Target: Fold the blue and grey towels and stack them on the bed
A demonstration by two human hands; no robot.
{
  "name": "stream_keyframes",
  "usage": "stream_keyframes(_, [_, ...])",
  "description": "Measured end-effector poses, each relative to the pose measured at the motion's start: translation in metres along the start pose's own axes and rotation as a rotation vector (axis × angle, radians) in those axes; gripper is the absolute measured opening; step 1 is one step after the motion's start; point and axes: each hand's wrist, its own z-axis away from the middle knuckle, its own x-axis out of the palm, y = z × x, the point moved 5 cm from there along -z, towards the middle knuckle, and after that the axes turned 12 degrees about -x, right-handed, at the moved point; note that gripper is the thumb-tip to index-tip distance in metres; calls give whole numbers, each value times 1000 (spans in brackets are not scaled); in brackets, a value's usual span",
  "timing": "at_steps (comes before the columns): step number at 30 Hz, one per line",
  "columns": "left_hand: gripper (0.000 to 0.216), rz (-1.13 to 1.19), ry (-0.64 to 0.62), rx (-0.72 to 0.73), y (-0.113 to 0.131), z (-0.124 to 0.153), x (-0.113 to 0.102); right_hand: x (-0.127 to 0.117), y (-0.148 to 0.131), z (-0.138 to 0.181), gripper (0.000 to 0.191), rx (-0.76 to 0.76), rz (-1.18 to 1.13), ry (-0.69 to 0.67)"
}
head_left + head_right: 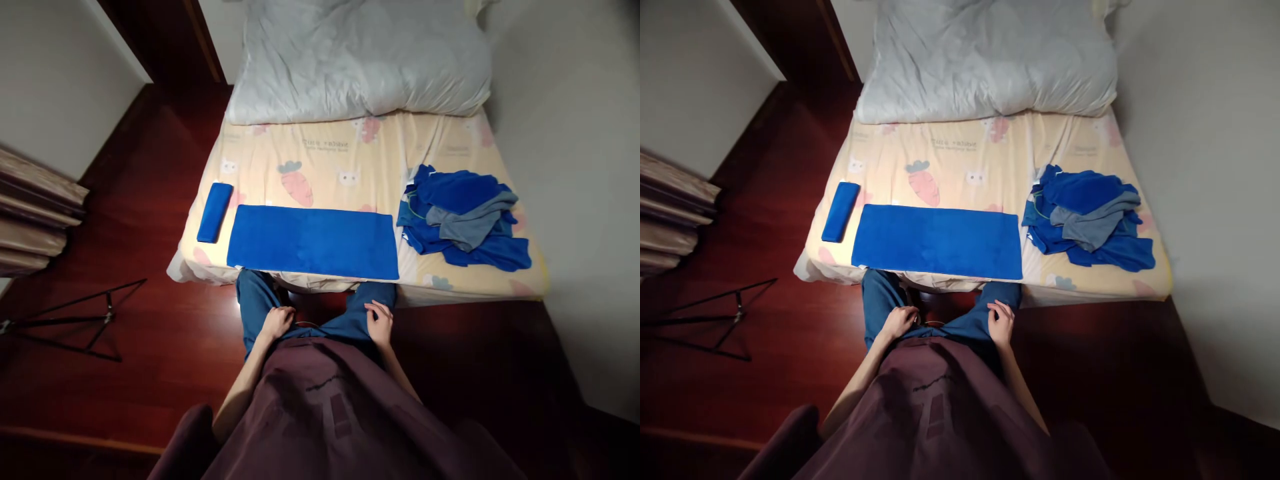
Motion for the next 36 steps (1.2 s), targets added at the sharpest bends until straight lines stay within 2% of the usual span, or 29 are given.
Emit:
stream_keyframes(4, [19,171,-19,-16,27,-21,3,5,4,-14,27,13,27,-19])
stream_keyframes(7, [22,329,-47,-19,39,-33,26,5,4,-16,26,28,30,-15])
stream_keyframes(11, [25,713,-81,-195,31,-42,66,4,4,-15,26,38,28,-7])
stream_keyframes(14, [32,861,-112,-373,16,-42,82,4,5,-15,26,34,31,-4])
stream_keyframes(17, [36,1064,-128,-440,10,-38,81,4,6,-15,25,34,30,5])
stream_keyframes(21, [30,1268,-146,-344,23,-36,73,6,8,-15,26,39,26,3])
stream_keyframes(32, [8,1437,-226,-298,72,-63,84,6,8,-15,25,51,32,10])
stream_keyframes(36, [10,1391,-175,-302,77,-69,86,7,9,-14,26,43,27,17])
